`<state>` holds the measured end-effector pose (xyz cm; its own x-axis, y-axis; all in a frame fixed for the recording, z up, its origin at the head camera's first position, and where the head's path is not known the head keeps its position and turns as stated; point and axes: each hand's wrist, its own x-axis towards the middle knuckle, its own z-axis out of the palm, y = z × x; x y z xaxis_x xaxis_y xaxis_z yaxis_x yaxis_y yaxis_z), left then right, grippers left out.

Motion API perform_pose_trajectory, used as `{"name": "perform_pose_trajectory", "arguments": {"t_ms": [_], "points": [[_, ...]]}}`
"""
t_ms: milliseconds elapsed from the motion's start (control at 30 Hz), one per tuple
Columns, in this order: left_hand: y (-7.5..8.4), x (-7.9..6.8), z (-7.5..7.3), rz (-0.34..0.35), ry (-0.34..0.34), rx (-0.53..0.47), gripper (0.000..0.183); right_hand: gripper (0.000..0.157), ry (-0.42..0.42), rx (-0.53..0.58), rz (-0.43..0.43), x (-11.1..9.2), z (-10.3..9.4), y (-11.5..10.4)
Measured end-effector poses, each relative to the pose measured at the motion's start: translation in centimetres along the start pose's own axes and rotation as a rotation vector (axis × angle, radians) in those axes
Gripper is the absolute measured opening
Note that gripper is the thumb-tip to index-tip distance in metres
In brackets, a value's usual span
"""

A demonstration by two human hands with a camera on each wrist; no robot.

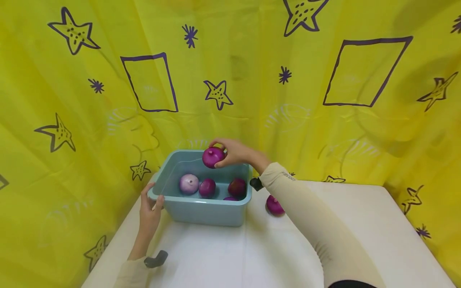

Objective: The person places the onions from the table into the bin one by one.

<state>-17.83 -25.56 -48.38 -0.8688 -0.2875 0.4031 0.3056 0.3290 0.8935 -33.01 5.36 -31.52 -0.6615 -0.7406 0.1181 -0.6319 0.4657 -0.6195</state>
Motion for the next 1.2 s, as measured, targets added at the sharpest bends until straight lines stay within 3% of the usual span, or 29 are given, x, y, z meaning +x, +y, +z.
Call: {"name": "perform_pose_trajectory", "arguments": {"t_ms": [167, 433, 667, 800, 1033, 1200], "points": [[0.5, 0.0, 0.1, -0.014, 0.001, 0.001, 0.06, 0.062, -0.014, 0.009, -0.031, 1.2, 1.2, 0.2], [3.9, -0.6, 0.0, -0.021, -0.018, 0.017, 0.055, 0.062, -0.05, 0.003, -0.026, 1.9, 2.3, 0.4], [0.8, -0.1, 0.1, -0.028, -0.012, 0.001, 0.059, 0.063, -0.064, -0.004, -0.003, 2.0, 2.8, 0.8], [0.0, 0.0, 0.0, -0.018, -0.018, 0.007, 0.061, 0.073, -0.068, -0.022, -0.009, 2.0, 2.8, 0.8], [0.3, -0.1, 0.0, -0.023, -0.007, 0.014, 0.06, 0.08, -0.049, -0.014, -0.037, 1.9, 2.5, 0.4], [2.5, -0.5, 0.1, -0.025, -0.011, 0.015, 0.057, 0.077, -0.028, -0.008, -0.064, 1.5, 2.2, 0.2]]}}
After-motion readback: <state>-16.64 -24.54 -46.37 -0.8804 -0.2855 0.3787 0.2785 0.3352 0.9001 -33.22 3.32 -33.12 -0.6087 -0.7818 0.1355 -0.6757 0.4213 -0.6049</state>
